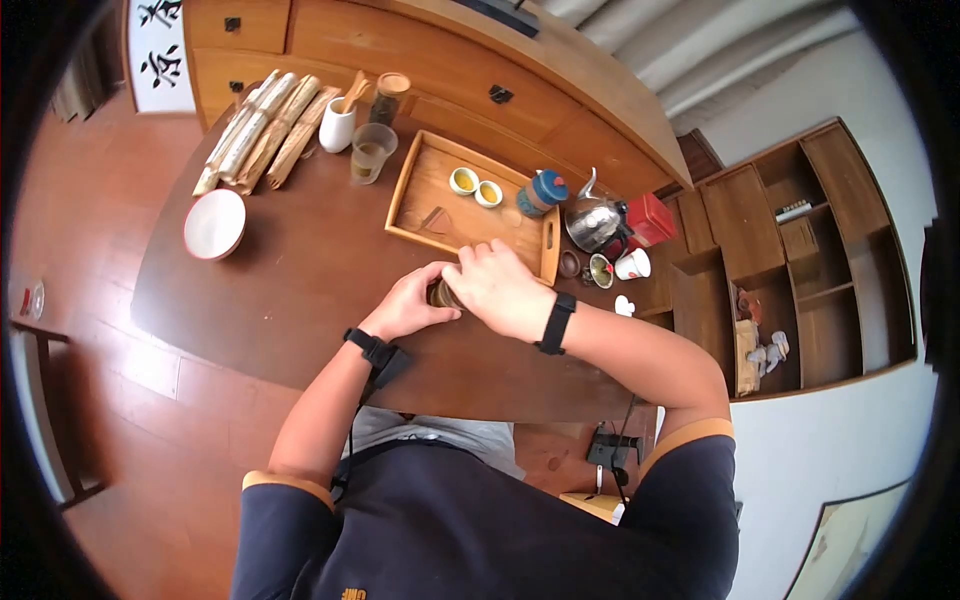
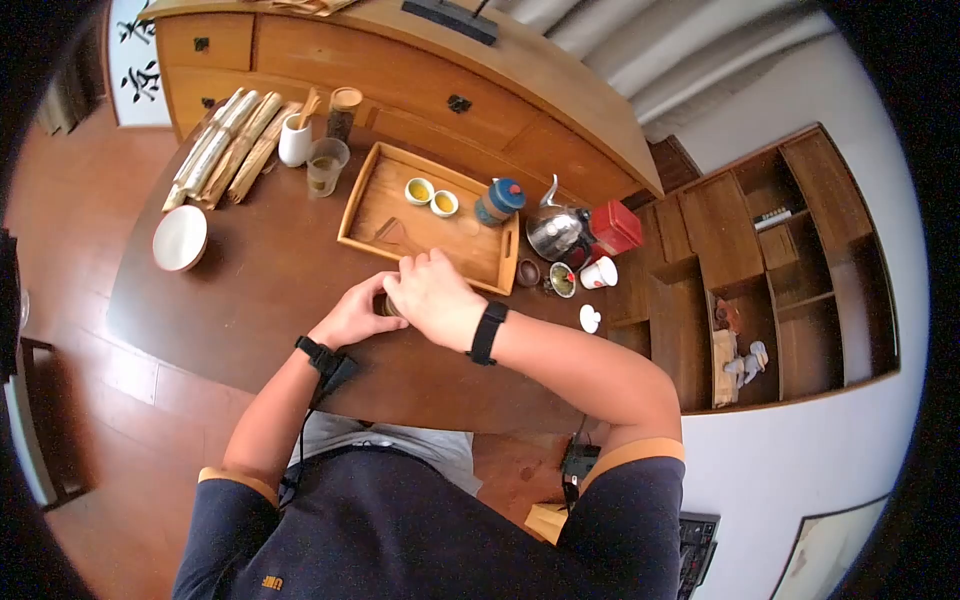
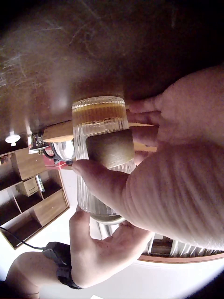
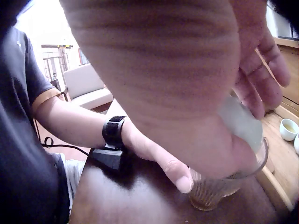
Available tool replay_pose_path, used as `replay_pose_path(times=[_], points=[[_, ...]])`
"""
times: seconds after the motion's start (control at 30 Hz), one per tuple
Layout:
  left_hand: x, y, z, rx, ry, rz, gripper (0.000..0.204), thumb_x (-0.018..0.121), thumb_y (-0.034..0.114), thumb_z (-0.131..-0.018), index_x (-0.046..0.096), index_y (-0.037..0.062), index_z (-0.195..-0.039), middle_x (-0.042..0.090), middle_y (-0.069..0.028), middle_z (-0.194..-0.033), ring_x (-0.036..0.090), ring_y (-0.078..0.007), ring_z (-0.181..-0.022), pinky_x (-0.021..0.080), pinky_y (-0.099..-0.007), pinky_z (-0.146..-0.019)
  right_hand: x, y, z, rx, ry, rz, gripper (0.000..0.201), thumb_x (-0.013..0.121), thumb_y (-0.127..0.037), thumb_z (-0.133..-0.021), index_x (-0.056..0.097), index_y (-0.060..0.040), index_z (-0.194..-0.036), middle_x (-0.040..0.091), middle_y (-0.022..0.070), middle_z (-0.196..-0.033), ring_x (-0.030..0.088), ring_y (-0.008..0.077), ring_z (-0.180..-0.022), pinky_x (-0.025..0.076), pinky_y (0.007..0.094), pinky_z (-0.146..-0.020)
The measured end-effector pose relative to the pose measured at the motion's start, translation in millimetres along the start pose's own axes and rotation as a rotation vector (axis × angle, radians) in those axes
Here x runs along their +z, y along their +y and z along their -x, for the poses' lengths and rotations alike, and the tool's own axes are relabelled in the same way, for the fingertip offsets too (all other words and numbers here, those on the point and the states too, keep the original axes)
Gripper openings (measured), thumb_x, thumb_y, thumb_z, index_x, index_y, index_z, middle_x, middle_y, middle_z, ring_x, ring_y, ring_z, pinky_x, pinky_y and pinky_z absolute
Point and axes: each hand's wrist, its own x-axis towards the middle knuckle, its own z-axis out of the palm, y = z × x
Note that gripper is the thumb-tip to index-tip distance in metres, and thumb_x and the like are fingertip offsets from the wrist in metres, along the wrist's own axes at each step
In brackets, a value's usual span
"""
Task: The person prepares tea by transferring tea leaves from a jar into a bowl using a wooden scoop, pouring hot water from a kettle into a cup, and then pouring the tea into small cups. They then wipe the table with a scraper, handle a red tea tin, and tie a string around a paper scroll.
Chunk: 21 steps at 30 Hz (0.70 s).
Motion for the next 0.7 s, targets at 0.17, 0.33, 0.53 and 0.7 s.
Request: replay_pose_path(times=[0.17,0.33,0.53,0.7], points=[[0.8,2.5,-0.6,0.003,0.003,-0.034,0.069,0.090,0.014,-0.075,0.060,0.0022,-0.136,0.069,-0.0116,-0.127,0.065,-0.0230,-0.119,0.049,-0.0360,-0.107,-0.3,-3.1,-1.7,0.024,-0.082,0.019,0.028,0.072,-0.023,-0.084,0.065,-0.0046,-0.104,0.067,0.0130,-0.095,0.068,0.0271,-0.091,0.049,0.0400,-0.081],[2.6,1.8,-1.1,-0.034,-0.023,0.061,0.067,0.090,0.011,-0.076,0.060,0.0027,-0.136,0.070,-0.0086,-0.125,0.063,-0.0185,-0.120,0.048,-0.0342,-0.108,-4.2,-2.1,-2.9,0.046,-0.096,0.011,0.027,0.072,-0.026,-0.086,0.066,-0.0053,-0.102,0.069,0.0124,-0.093,0.070,0.0263,-0.090,0.049,0.0386,-0.081],[3.3,0.4,-2.5,-0.087,-0.050,0.108,0.065,0.089,0.009,-0.077,0.060,0.0017,-0.136,0.069,-0.0070,-0.126,0.061,-0.0167,-0.120,0.046,-0.0335,-0.109,-6.5,-3.2,-1.4,0.055,-0.126,0.066,0.022,0.070,-0.024,-0.087,0.068,-0.0062,-0.101,0.068,0.0093,-0.090,0.069,0.0230,-0.088,0.046,0.0363,-0.078],[3.2,13.5,-2.7,-0.083,-0.064,0.093,0.064,0.089,0.007,-0.078,0.060,0.0008,-0.135,0.069,-0.0082,-0.128,0.061,-0.0170,-0.122,0.046,-0.0342,-0.110,-4.1,-0.5,2.9,0.049,-0.096,0.052,0.021,0.068,-0.024,-0.088,0.068,-0.0069,-0.099,0.068,0.0081,-0.089,0.068,0.0216,-0.086,0.045,0.0354,-0.077]])
